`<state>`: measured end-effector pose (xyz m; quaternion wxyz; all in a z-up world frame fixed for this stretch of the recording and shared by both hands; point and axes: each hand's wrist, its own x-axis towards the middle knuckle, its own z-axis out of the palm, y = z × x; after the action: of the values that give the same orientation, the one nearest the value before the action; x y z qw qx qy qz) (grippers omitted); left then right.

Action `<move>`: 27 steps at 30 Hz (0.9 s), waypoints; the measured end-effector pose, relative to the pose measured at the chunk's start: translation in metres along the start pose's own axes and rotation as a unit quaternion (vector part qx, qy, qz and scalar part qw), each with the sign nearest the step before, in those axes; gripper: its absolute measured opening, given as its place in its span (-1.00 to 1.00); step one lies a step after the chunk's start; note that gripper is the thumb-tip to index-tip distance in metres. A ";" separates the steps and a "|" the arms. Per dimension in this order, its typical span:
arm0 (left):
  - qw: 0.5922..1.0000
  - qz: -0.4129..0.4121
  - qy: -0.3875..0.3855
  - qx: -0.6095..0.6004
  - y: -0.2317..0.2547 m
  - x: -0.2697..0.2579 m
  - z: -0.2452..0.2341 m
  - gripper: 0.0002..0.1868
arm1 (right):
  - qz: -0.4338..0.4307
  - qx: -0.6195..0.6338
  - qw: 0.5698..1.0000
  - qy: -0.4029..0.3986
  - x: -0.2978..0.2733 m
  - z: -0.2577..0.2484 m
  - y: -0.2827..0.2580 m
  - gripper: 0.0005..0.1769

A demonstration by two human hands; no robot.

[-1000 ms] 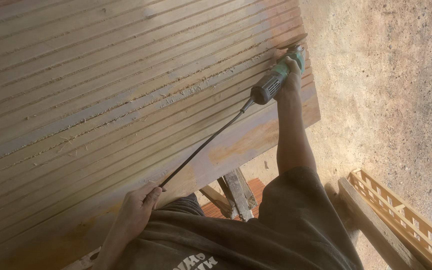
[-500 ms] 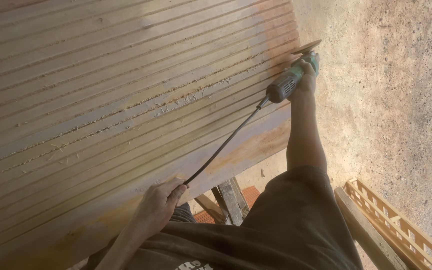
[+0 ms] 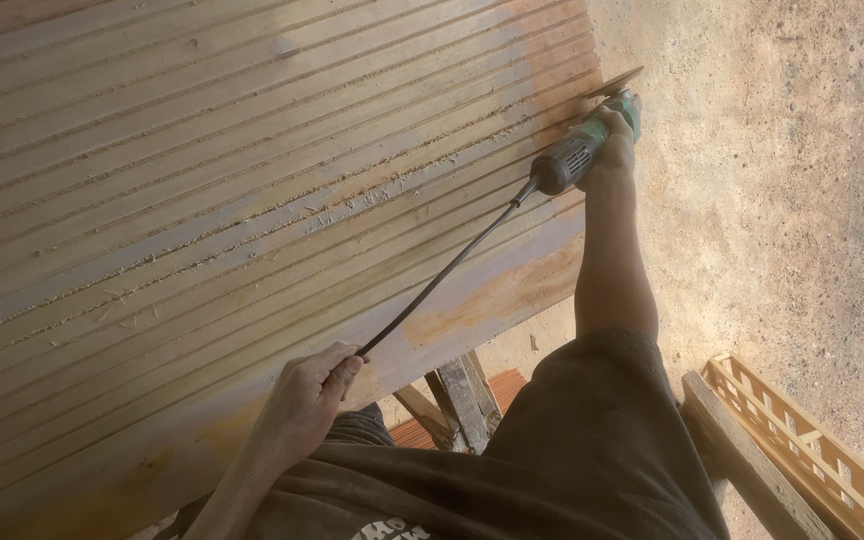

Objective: The person uses an electric angle grinder with a sanding disc to smooth the surface of a large wooden board. They move the tool across the wood in long strokes, occasionally pausing to wipe away dust with their hand.

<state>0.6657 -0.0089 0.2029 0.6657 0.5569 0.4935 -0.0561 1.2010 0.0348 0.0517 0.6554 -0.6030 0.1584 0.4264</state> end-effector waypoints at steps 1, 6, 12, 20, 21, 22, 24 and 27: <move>1.000 0.001 0.004 -0.006 -0.004 -0.003 -0.003 -0.59 | 0.002 -0.010 1.000 0.015 -0.004 -0.001 0.003 -0.53; 0.998 -0.001 0.043 -0.034 -0.024 -0.018 -0.016 -0.60 | 0.024 -0.002 0.999 0.025 -0.020 0.013 0.023 -0.62; 0.996 0.023 0.080 -0.035 -0.055 -0.045 -0.023 -0.62 | 0.022 0.034 0.999 0.013 -0.035 0.015 0.055 -0.72; 0.994 -0.002 0.095 -0.054 -0.083 -0.067 -0.031 -0.62 | 0.013 0.017 0.999 0.028 -0.051 0.029 0.082 -0.61; 0.994 0.008 0.101 -0.050 -0.085 -0.069 -0.035 -0.62 | 0.012 0.016 0.999 0.028 -0.052 0.031 0.085 -0.61; 0.993 0.018 0.108 -0.046 -0.087 -0.073 -0.039 -0.62 | 0.011 0.014 0.999 0.028 -0.053 0.032 0.089 -0.61; 0.993 0.027 0.109 -0.041 -0.088 -0.073 -0.046 -0.61 | 0.003 0.017 0.999 0.036 -0.054 0.034 0.092 -0.62; 0.993 0.013 0.105 -0.044 -0.092 -0.079 -0.051 -0.61 | 0.003 0.016 0.999 0.035 -0.055 0.036 0.100 -0.65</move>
<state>0.5380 -0.0397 0.2026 0.6346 0.5366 0.5552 0.0332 1.0829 0.0389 0.0339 0.6578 -0.6066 0.1893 0.4045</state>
